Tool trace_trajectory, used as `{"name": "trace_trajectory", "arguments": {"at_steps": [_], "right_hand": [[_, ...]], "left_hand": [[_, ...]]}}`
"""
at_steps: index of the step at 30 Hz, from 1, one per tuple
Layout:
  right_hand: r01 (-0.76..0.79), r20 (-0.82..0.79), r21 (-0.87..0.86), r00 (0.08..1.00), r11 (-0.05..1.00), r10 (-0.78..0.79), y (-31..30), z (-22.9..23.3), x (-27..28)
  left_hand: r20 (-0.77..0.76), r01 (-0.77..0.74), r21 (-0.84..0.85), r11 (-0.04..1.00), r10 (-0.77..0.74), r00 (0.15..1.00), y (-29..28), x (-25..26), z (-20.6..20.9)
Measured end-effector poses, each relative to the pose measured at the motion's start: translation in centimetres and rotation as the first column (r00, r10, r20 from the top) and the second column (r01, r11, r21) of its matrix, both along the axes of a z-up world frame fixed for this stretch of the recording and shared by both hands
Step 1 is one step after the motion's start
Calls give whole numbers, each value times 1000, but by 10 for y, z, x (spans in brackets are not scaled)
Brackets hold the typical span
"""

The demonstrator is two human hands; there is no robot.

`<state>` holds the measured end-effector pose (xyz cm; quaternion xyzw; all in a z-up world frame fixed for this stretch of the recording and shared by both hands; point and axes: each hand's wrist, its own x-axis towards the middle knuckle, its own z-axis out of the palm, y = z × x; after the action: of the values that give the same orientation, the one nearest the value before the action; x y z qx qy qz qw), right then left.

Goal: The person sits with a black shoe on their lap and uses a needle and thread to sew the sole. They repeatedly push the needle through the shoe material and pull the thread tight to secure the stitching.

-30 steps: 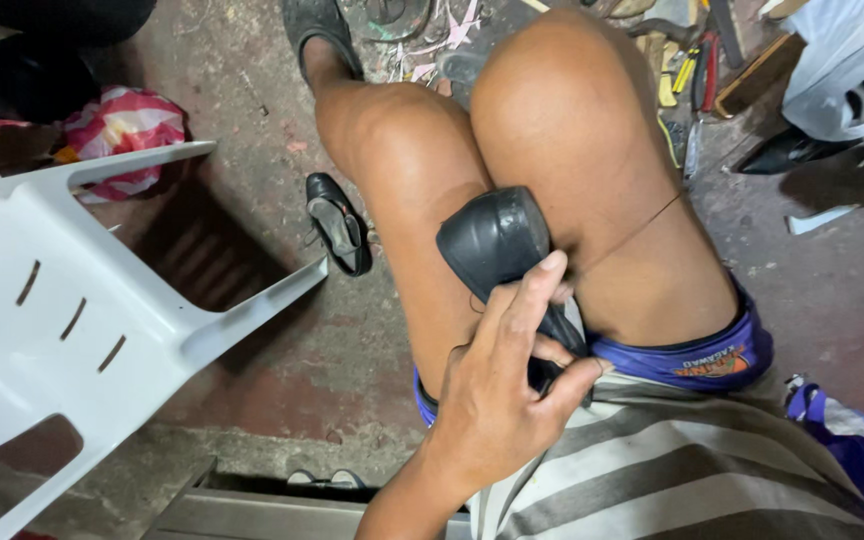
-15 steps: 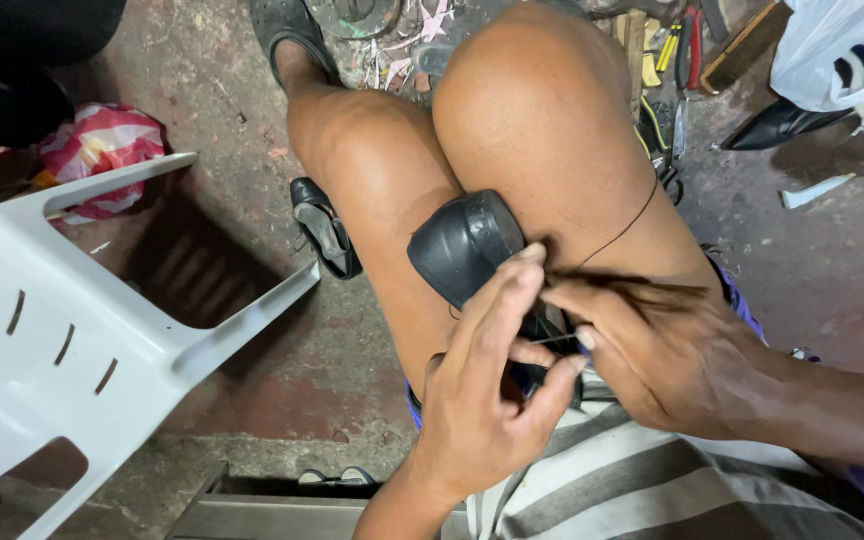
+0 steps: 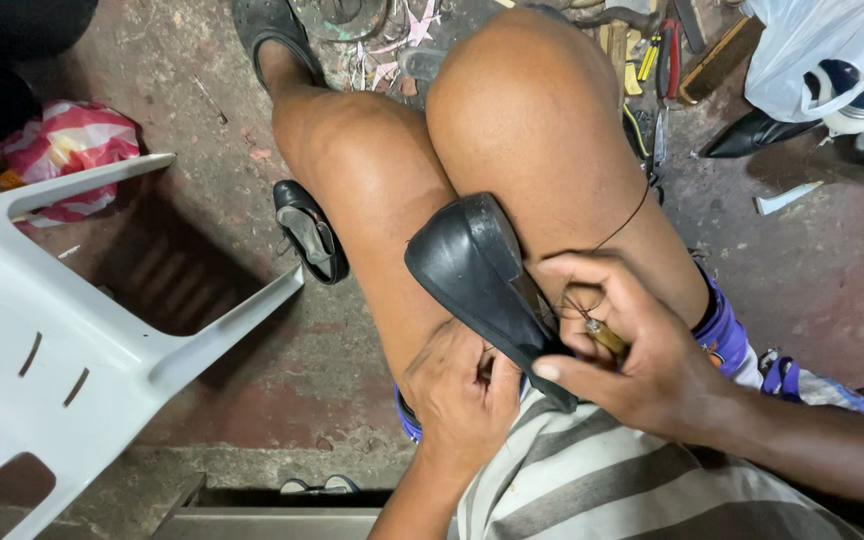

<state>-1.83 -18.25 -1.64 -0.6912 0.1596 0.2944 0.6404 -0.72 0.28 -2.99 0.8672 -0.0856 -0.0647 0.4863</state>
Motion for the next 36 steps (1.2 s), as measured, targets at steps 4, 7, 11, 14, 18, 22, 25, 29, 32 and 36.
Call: {"name": "trace_trajectory", "arguments": {"at_steps": [4, 7, 11, 14, 18, 22, 25, 29, 32, 36], "right_hand": [[-52, 116, -76, 991, 996, 60, 12, -8, 8], [-25, 77, -9, 997, 1000, 26, 15, -12, 10], [-32, 175, 61, 984, 998, 20, 14, -13, 10], [-68, 134, -9, 989, 998, 68, 13, -9, 13], [-164, 45, -184, 984, 969, 174, 7, 7, 22], [-499, -111, -444, 855, 744, 507, -7, 21, 27], [-566, -103, -574, 767, 592, 634, -25, 32, 21], [-591, -47, -598, 700, 541, 713, -39, 32, 35], [-393, 281, -657, 665, 643, 692, -28, 20, 33], [-237, 485, -661, 590, 712, 646, -24, 9, 33]], "left_hand": [[-22, -89, -111, 990, 87, 996, 28, -24, -23], [-198, -366, -84, 927, 344, 918, 82, -41, -39], [-266, -519, -124, 845, 476, 838, 94, -24, -40], [155, -325, 171, 930, 300, 941, 64, -6, -8], [106, -5, 140, 990, -10, 994, 19, 6, 11], [-27, 115, 222, 968, -111, 993, 8, 8, 6], [-35, 129, 226, 966, -124, 992, 8, 6, 2], [54, 94, 194, 976, -106, 993, 5, 7, -3], [62, 27, 126, 992, -36, 997, 4, 1, -9], [-12, -203, -163, 965, 204, 979, 6, -11, -18]]}}
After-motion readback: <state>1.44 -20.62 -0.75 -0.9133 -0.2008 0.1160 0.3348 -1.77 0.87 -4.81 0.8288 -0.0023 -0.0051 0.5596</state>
